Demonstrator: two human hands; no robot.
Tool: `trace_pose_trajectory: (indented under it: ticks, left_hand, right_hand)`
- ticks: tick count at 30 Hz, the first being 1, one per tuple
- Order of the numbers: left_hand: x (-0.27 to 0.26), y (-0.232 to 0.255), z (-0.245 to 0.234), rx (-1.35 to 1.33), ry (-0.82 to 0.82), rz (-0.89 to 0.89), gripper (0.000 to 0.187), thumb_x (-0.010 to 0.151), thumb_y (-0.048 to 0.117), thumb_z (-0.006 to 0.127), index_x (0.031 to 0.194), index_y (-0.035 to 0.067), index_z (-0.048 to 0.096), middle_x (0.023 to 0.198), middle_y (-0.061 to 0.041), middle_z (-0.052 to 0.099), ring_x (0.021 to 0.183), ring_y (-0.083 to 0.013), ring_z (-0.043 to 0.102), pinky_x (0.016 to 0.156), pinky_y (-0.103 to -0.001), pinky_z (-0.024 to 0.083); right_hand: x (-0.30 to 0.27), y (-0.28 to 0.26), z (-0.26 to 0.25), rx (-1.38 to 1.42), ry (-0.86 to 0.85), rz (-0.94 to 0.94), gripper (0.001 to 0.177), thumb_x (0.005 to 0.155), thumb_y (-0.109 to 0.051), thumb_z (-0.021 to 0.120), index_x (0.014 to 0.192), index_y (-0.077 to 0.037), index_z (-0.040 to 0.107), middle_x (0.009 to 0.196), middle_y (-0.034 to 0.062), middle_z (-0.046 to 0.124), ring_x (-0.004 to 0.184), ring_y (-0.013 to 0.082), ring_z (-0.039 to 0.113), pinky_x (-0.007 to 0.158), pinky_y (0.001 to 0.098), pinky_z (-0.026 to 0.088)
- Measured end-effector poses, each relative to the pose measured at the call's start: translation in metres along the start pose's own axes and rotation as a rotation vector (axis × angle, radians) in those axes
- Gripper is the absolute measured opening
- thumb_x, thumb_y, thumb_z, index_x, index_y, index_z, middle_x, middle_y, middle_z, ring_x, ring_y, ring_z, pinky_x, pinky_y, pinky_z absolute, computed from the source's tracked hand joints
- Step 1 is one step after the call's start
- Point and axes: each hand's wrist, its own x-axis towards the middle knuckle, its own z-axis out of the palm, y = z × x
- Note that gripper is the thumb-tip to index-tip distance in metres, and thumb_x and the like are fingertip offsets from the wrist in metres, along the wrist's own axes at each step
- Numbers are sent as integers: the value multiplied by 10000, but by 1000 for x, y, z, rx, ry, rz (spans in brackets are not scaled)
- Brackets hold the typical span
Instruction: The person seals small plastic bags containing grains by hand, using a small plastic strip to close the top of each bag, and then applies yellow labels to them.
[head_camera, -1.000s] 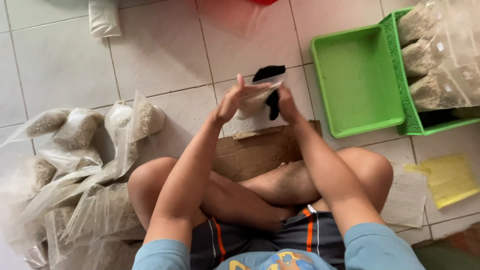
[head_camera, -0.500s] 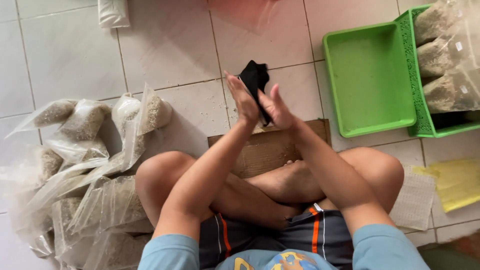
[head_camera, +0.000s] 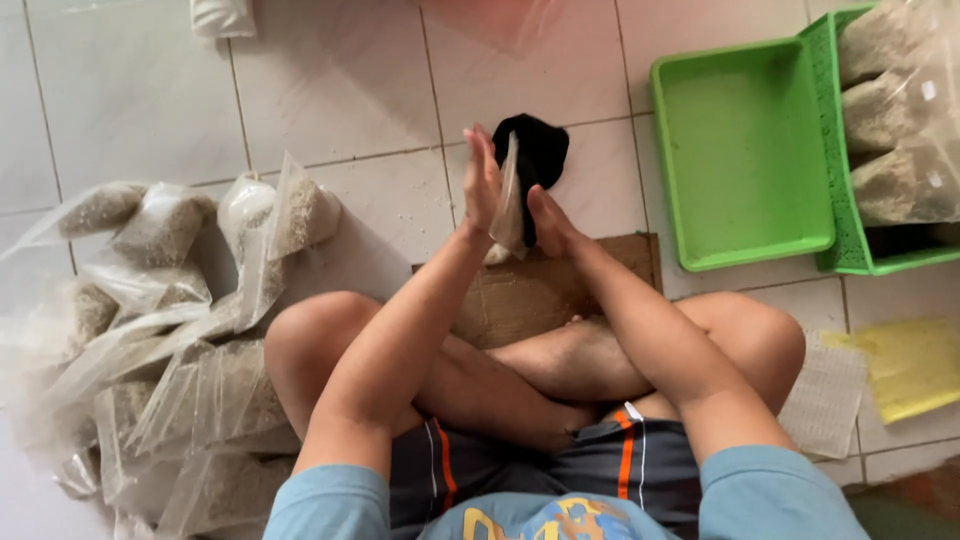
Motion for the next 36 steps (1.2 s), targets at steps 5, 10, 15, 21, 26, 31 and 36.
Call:
trace_pose_trajectory:
  ticks: [5, 10, 15, 21, 26, 31, 36]
  left_hand:
    - [0, 15, -18, 77, -246, -11, 704, 1084, 472, 279, 1562, -8, 89, 1630, -207, -58, 1514, -333, -129, 1226, -471, -138]
    - [21, 57, -101, 309, -515, -484, 845, 865, 125, 594, 1576, 292, 169, 1643, -155, 120, 1473, -454, 119, 1087, -655, 146]
    - [20, 42, -111, 950, -614, -670, 1496, 520, -295, 755, 1553, 343, -119, 1574, -333, 138, 1281, -485, 463, 1020, -577, 432]
    - [20, -49, -86, 938, -575, 346, 1397, 336, 470, 1026, 1480, 73, 331, 1217, -182, 527, 1206, -418, 527, 1082, -525, 399]
    - [18, -42, -56, 579, -334, 154, 1085, 514, 163, 950, 1417, 192, 349, 1043, -86, 567, 979, -245, 623, 840, -367, 547]
    - [20, -7, -35, 366, -231, 334, 960, 610, 156, 927, 1385, 90, 364, 1321, -141, 528, 1250, -254, 491, 1034, -438, 457]
    - [21, -2, -27, 442, -66, 578, 1036, 623, 145, 923, 1407, -4, 263, 1253, -196, 510, 1241, -274, 515, 1048, -463, 448]
  right_hand:
    - [16, 41, -5, -263, 62, 22, 731, 1050, -569, 206, 1464, 0, 406, 1469, 226, 446, 1386, 335, 392, 1202, 468, 256]
    - [10, 19, -15, -185, 62, 116, 802, 1035, -620, 295, 1447, 61, 396, 1456, 269, 433, 1397, 350, 362, 1203, 482, 227]
    - [5, 8, -21, -113, 36, 131, 810, 1030, -624, 291, 1396, 80, 454, 1424, 281, 465, 1379, 378, 378, 1185, 484, 275]
    - [7, -5, -11, 31, 75, 135, 741, 1024, -576, 339, 1195, 89, 615, 1188, 305, 608, 1221, 358, 530, 1055, 494, 400]
    - [19, 3, -17, 589, 203, 232, 588, 902, -610, 558, 872, -34, 671, 754, 108, 671, 673, 211, 660, 652, 289, 529]
    - [-6, -76, -1, 962, 260, 359, 538, 892, -548, 570, 841, -20, 658, 711, 112, 654, 613, 225, 632, 581, 295, 482]
    - [-19, -64, -2, 366, 273, 402, 880, 914, -625, 558, 1331, 146, 474, 1423, 322, 445, 1369, 398, 411, 1135, 519, 336]
